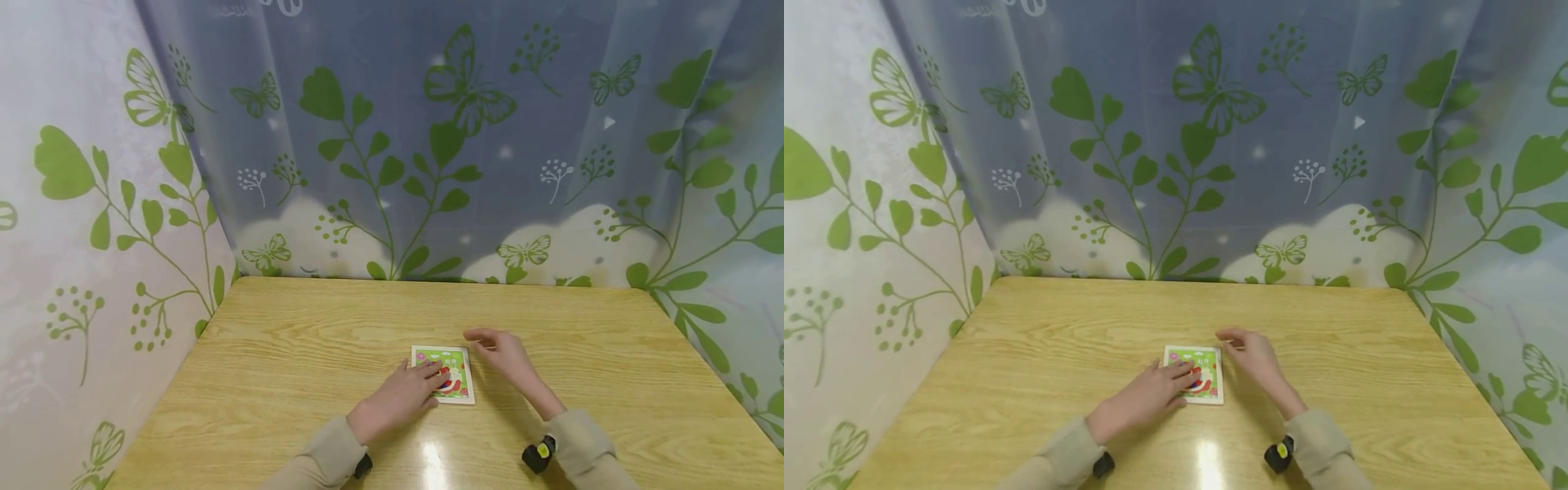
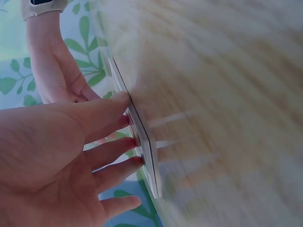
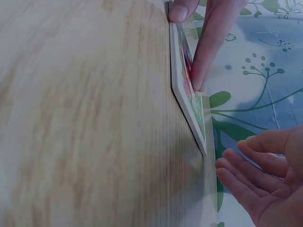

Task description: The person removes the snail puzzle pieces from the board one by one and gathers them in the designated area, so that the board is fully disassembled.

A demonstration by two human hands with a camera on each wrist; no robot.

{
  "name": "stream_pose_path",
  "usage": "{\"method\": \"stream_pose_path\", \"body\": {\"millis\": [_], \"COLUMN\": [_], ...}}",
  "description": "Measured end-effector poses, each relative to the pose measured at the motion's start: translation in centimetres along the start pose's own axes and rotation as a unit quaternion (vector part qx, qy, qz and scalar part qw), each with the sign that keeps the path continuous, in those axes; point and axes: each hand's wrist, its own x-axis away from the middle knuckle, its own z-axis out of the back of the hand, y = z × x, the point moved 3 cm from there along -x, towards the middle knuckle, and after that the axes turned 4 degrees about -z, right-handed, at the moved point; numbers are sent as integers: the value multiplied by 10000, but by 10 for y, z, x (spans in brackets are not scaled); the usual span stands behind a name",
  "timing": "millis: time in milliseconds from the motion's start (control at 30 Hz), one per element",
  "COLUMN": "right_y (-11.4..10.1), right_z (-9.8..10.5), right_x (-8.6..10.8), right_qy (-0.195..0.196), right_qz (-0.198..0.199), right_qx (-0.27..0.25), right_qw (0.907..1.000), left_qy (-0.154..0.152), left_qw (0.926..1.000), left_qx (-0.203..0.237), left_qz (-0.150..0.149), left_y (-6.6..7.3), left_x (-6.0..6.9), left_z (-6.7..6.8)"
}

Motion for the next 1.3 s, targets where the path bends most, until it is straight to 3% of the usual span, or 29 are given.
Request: {"method": "stream_pose_path", "body": {"millis": [400, 1300], "right_y": [-3, -13], "right_z": [-6, -10], "right_x": [-2, -4], "right_qy": [-394, -421], "right_qz": [-4, 322], "right_qx": [425, 1129], "right_qw": [9983, 9922], "left_qy": [28, 159], "left_qw": [9998, 9988], "left_qx": [-209, -472], "left_qz": [-18, -27], "left_y": [2, 7], "left_x": [-1, -3], "left_z": [3, 5]}}
